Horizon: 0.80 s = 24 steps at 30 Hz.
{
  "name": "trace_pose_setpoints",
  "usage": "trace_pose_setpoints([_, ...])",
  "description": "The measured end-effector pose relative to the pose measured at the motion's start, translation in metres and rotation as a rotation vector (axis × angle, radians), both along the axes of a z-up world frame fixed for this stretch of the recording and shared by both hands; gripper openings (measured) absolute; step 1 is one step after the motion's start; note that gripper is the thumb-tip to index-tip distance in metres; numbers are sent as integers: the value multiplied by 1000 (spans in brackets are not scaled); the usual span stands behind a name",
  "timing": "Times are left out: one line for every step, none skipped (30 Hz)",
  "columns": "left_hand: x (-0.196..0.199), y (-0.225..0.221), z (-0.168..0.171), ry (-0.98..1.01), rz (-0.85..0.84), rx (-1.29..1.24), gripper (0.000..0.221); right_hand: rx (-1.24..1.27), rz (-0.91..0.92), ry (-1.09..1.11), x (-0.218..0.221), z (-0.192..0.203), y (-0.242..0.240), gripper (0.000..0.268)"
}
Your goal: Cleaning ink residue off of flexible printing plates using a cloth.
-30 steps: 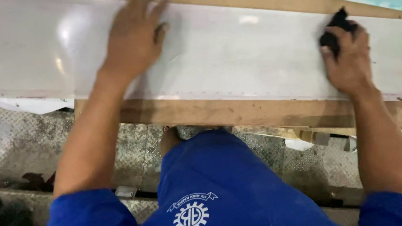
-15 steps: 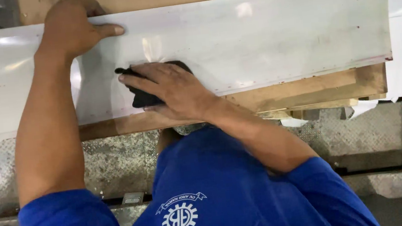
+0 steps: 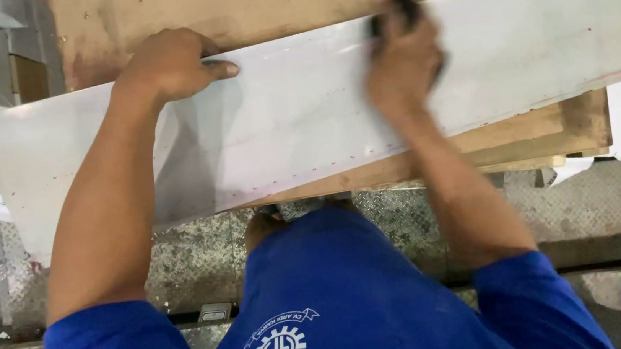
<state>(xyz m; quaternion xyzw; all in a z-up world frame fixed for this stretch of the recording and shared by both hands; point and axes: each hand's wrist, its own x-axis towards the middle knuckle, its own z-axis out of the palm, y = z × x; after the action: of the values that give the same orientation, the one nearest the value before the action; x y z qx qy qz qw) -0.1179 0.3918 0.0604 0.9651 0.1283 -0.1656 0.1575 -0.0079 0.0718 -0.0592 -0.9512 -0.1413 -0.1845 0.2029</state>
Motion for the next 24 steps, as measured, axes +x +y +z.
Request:
trace_pose_setpoints([0,3,-2,0,-2,-11,56,23,272,45,-46,22,44,40])
trace_pose_setpoints([0,6,-4,1,-3,-21,55,46,543,87,-92,56,91,28])
trace_pose_setpoints([0,9,-7,4,-13,-23,55,46,533,90,-111,62,100,28])
trace_pose_setpoints([0,13,-9,11,-35,-22,53,-61,770,51,-131,68,111,35])
trace_pose_setpoints([1,19,-12,12,-58,-17,50,-168,1004,2,-148,74,123,44])
trace_pose_setpoints([3,19,-12,8,-68,-15,50,-168,994,-1,-129,73,111,44])
trace_pose_setpoints([1,19,-14,1,-79,-12,50,-41,1047,95,-112,71,97,38])
trace_pose_setpoints([-2,19,-16,-7,-90,-9,49,89,1096,191,-97,70,84,36])
trace_pose_setpoints([-7,15,-14,-5,-84,-11,49,87,1101,195,-60,59,56,36])
trace_pose_setpoints([-12,10,-11,-47,-29,-40,52,64,788,121,-28,49,20,41])
trace_pose_setpoints([-12,6,-6,-103,27,-62,54,45,477,31,5,41,-20,49])
trace_pose_setpoints([-10,9,-8,-114,34,-57,54,47,485,20,31,29,-39,49])
trace_pose_setpoints([-10,9,-12,-110,19,-55,54,36,293,57,51,15,-62,51])
trace_pose_setpoints([-9,8,-16,-106,4,-52,53,24,102,95,72,0,-85,53])
trace_pose_setpoints([-12,5,-13,-100,-7,-61,53,17,90,100,67,-7,-78,53])
trace_pose_setpoints([-15,1,-11,-76,11,-54,52,-9,-3,56,63,-14,-72,59])
trace_pose_setpoints([-7,0,-3,-75,28,-34,50,-22,-97,-13,72,-17,-61,65])
trace_pose_setpoints([0,0,-3,-95,17,-31,50,-17,-108,-32,29,-4,-27,65])
trace_pose_setpoints([-2,0,-5,-61,27,-21,51,17,149,17,-22,16,10,56])
trace_pose_setpoints([-4,0,-7,-27,38,-11,52,52,406,65,-69,50,48,47])
trace_pose_setpoints([-7,-1,-9,-21,36,-14,52,50,404,72,-96,57,55,47])
trace_pose_setpoints([-10,-2,-11,-45,28,-26,52,6,650,69,-123,64,62,42])
trace_pose_setpoints([-11,2,-8,-84,28,-27,52,-34,904,47,-146,73,74,36])
trace_pose_setpoints([-10,5,-11,-92,34,-20,52,-31,910,37,-137,77,63,36])
